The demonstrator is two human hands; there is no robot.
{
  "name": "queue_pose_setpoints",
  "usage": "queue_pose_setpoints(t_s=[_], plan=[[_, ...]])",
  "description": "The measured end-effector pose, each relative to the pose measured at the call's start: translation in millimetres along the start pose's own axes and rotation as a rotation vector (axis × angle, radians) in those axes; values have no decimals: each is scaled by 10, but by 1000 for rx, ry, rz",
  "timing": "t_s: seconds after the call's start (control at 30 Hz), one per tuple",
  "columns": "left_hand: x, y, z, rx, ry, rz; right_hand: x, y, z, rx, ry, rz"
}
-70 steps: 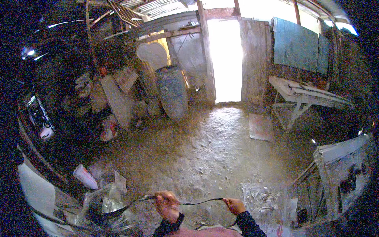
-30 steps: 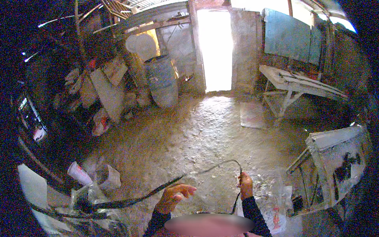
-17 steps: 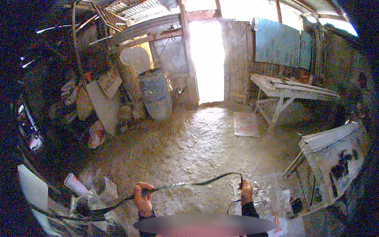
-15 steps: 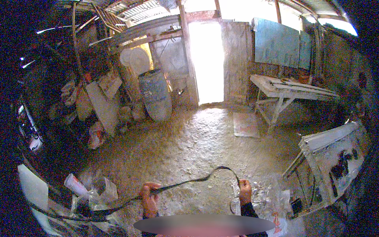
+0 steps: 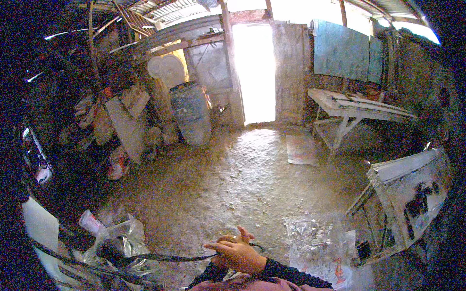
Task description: The person sits on the floor and ties black cords into knots by hand. They repeatedly pick up cords, tie them, and place the finished knots on the table. Another person is visible in the background working at a separate table.
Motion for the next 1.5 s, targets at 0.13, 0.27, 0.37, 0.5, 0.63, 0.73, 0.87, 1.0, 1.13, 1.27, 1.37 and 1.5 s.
queue_pose_setpoints(t_s=[0.13, 0.27, 0.37, 0.5, 0.63, 0.73, 0.87, 1.0, 1.13, 1.27, 1.37, 1.5], plan=[[-99, -83, -85, -18, 61, 154, 92, -271, 22, 147, -114, 5], [-555, -523, 22, -139, 78, 239, -148, -459, -134, 190, -397, 83], [-1022, -905, 93, -21, -31, 14, -287, -688, -256, 470, -495, 176], [-1469, -1240, 9, 223, -349, -41, -307, -956, -417, 613, -406, 36], [-1538, -1339, -148, 265, -645, -268, -222, -1159, -547, 605, -374, -231], [-1462, -1364, -215, 190, -701, -262, -181, -1317, -641, 744, -363, -169], [-1352, -1337, -92, 155, -630, -254, -203, -1320, -618, 776, -346, -248], [-1155, -1167, 61, -17, -454, -175, -259, -1024, -435, 577, -424, -241], [-865, -697, 78, -149, -295, -53, -265, -532, -204, 182, -369, 7], [-506, -104, -63, -96, -163, -98, -125, -162, -40, -46, -209, 54], [-190, 43, -174, -109, 20, -164, 8, -76, -3, -126, -154, 16], [-187, -217, -158, -228, 265, -107, 34, -195, -13, -30, -304, 139]])
Point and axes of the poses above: each hand's wrist, its own z-axis towards the middle knuckle, its own x-axis out of the palm, y = z × x, the point moved 4 cm from there along z, towards the middle knuckle, and after that the axes turned 5 degrees about -z, right-handed, at the moved point
